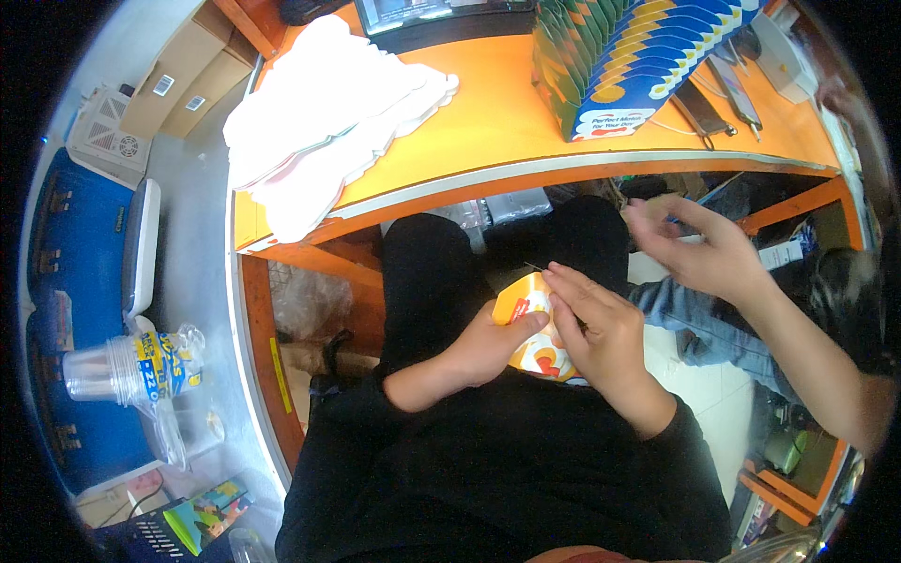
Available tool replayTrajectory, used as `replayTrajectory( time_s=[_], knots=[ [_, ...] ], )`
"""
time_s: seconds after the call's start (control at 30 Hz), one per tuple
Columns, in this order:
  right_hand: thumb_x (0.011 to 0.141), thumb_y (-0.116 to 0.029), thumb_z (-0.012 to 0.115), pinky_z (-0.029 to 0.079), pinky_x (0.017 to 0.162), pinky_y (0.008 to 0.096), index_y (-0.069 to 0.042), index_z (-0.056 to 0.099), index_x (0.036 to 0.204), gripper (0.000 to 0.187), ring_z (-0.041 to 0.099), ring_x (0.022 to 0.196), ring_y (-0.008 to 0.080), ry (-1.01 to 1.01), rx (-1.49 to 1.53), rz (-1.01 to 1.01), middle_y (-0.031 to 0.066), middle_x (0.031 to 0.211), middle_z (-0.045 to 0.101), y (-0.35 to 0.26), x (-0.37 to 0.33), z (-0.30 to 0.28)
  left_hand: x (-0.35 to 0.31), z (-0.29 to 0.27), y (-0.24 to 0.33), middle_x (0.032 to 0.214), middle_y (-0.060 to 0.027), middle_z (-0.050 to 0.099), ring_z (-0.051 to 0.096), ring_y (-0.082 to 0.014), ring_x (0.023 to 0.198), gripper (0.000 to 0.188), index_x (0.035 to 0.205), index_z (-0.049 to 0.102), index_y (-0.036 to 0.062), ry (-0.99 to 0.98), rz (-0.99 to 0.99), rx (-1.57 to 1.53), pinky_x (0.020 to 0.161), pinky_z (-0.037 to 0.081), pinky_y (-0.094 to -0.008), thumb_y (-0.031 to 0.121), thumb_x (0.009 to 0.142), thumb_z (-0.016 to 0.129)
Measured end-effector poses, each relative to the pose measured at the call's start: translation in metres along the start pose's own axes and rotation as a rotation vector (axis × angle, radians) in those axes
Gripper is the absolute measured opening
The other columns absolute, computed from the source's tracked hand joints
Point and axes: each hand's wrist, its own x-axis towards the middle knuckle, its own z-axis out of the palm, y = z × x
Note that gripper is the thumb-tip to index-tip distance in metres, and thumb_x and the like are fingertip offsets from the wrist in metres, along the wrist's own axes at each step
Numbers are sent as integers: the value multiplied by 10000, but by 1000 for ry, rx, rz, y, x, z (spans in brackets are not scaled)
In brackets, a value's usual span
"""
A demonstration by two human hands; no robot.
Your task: The person folds and assembles small colorful paper boxes one at a time, pressing the edges and tucking flaps to form the shape. They repeatedly pick up a flat piece, fold it into a box, and place the finished box into a stack on the desk.
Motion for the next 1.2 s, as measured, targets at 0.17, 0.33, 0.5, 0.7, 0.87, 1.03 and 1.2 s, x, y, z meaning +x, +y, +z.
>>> replayTrajectory(
  time_s=[0.17, 0.33, 0.5, 0.7, 0.87, 1.03, 1.2],
  knots=[
    [852, -57, 646, 565, 840, 384, -35, 688, 1115, 268, 702, 955, 315, -12, -6, -5, 163, 1132, 692, 5, 0, 2, 1, 1, 4, 1084, -94, 660, 661, -174, 969, 280, 1208, 551, 3, 22, -34, 51, 850, 545, -330, 176, 990, 582],
    [882, -59, 624, 551, 873, 379, -9, 686, 1122, 253, 696, 986, 325, -59, 28, -19, 179, 1138, 689, 9, 3, 3, 1, 0, 2, 1076, -87, 658, 659, -168, 966, 281, 1206, 549, 1, 18, -8, -25, 845, 547, -330, 177, 990, 586],
    [923, -65, 598, 520, 925, 351, 8, 682, 1153, 255, 679, 1062, 303, -176, 202, 82, 200, 1194, 668, 6, 1, -12, 2, -9, 4, 1108, -73, 655, 643, -157, 1011, 329, 1226, 547, 14, -46, -24, -81, 883, 526, -312, 211, 973, 620],
    [924, -56, 603, 487, 948, 306, 12, 608, 1278, 360, 634, 1116, 204, -261, 546, 440, 169, 1271, 639, -4, 7, -30, -9, -10, 21, 1203, -77, 622, 602, -160, 1095, 447, 1317, 500, 26, -318, -6, -105, 974, 474, -316, 229, 949, 654],
    [926, -48, 589, 489, 938, 309, 3, 596, 1294, 371, 642, 1109, 219, -287, 547, 325, 167, 1249, 651, 0, 12, -30, -11, 0, 35, 1240, -85, 596, 570, -154, 1131, 489, 1353, 466, 15, -395, 150, 60, 996, 447, -318, 225, 951, 647],
    [930, -63, 594, 536, 863, 336, -18, 641, 1219, 296, 702, 995, 295, -166, 405, 174, 178, 1131, 698, -4, 10, -25, -9, -1, 41, 1197, -76, 598, 555, -129, 1127, 469, 1340, 467, 11, -334, 222, 166, 968, 451, -304, 212, 955, 642],
    [960, -89, 579, 545, 816, 320, 13, 649, 1174, 247, 706, 931, 231, 106, 221, 103, 167, 1092, 709, 1, 2, -27, -8, 10, 41, 1178, -71, 605, 569, -127, 1094, 399, 1283, 516, 18, -192, 362, -109, 940, 464, -293, 154, 938, 664]
  ],
)
